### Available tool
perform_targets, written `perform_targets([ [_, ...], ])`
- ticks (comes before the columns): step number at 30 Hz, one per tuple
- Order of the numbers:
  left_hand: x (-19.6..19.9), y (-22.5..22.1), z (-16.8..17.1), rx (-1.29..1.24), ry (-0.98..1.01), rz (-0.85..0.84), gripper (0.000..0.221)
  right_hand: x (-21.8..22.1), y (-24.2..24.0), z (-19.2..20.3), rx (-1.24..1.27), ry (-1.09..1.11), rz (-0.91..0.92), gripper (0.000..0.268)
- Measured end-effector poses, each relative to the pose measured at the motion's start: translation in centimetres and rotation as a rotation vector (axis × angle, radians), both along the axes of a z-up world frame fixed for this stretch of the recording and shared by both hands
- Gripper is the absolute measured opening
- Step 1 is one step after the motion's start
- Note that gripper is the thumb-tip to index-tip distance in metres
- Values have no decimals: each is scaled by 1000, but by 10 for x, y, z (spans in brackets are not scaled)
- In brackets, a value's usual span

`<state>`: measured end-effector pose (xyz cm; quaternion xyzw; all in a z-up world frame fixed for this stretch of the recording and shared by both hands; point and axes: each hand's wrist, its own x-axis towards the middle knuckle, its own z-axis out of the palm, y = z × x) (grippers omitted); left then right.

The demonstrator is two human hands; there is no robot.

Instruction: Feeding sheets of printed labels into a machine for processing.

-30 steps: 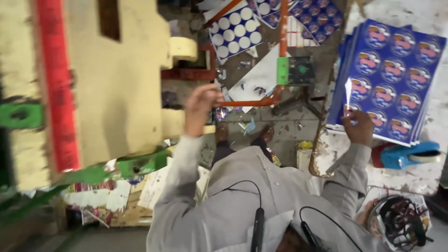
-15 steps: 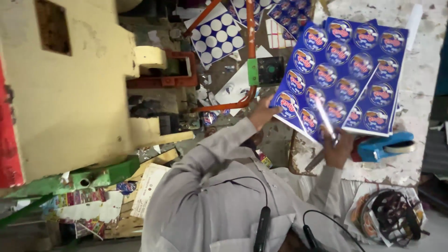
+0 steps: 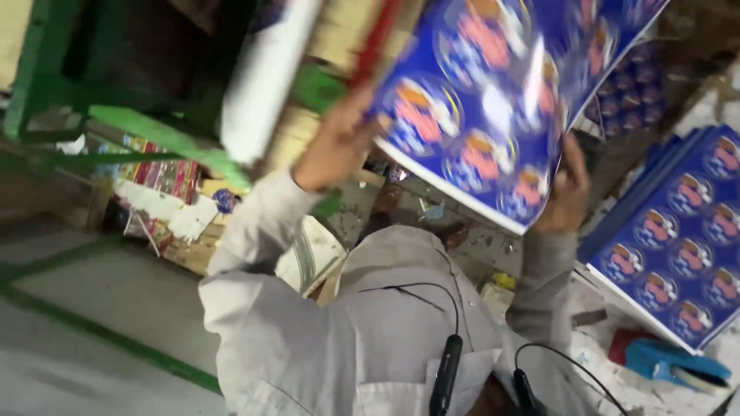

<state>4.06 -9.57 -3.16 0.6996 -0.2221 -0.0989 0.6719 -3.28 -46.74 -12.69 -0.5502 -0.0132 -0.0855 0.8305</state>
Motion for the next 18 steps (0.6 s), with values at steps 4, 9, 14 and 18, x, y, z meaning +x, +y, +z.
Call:
perform_targets([
  [4, 76, 76, -54, -96, 249, 301, 24, 97, 39, 46, 166, 99, 290, 58],
  [9, 184, 114, -219, -68, 344, 491, 19, 197, 70, -27, 221, 109, 423, 50],
  [14, 206, 98, -319, 525, 240, 842, 36, 219, 65, -83, -73, 303, 226, 42],
  [18, 206, 127, -345, 470, 335, 915, 39, 155, 63, -51, -245, 263, 215, 41],
])
